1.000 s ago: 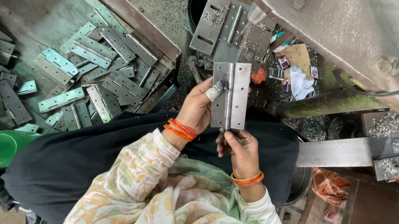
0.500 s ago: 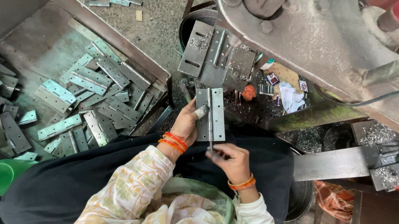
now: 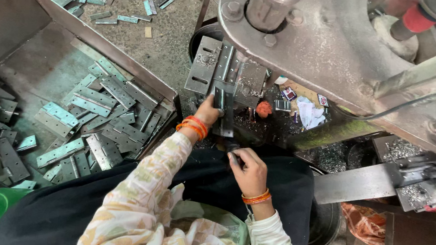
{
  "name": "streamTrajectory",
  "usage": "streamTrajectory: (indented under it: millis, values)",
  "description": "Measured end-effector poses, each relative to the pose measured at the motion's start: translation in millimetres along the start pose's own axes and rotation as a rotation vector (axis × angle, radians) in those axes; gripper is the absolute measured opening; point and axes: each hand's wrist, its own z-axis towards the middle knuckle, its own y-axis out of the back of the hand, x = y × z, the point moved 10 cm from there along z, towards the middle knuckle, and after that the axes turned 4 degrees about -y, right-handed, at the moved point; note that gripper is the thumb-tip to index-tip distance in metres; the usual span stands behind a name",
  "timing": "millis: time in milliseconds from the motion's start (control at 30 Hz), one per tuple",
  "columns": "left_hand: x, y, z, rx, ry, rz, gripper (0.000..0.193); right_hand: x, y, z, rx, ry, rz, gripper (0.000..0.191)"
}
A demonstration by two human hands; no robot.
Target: The person repeatedly places rectangular metal pieces into a press machine, operates the lever to press them, and then removes the processed pieces, placing them into a metal bin. The cycle continues with multiple identical metal pieces.
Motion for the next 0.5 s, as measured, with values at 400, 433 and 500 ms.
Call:
streamTrajectory:
  millis: [400,433,500]
  values:
    - [-52,35,37,-0.152,-0.197,0.550,0.075,6,-16,-2,0.066,0.044,-0.061,0.013]
    - [-53,37,36,-0.157,-0.218,0.600,0.069,5,-19,-2,0.075,0.022,-0.059,0.013]
    - [-54,44,29,-0.176,-0.260,0.693,0.056,5,-25,-2,0.098,-0.012,-0.060,0.013]
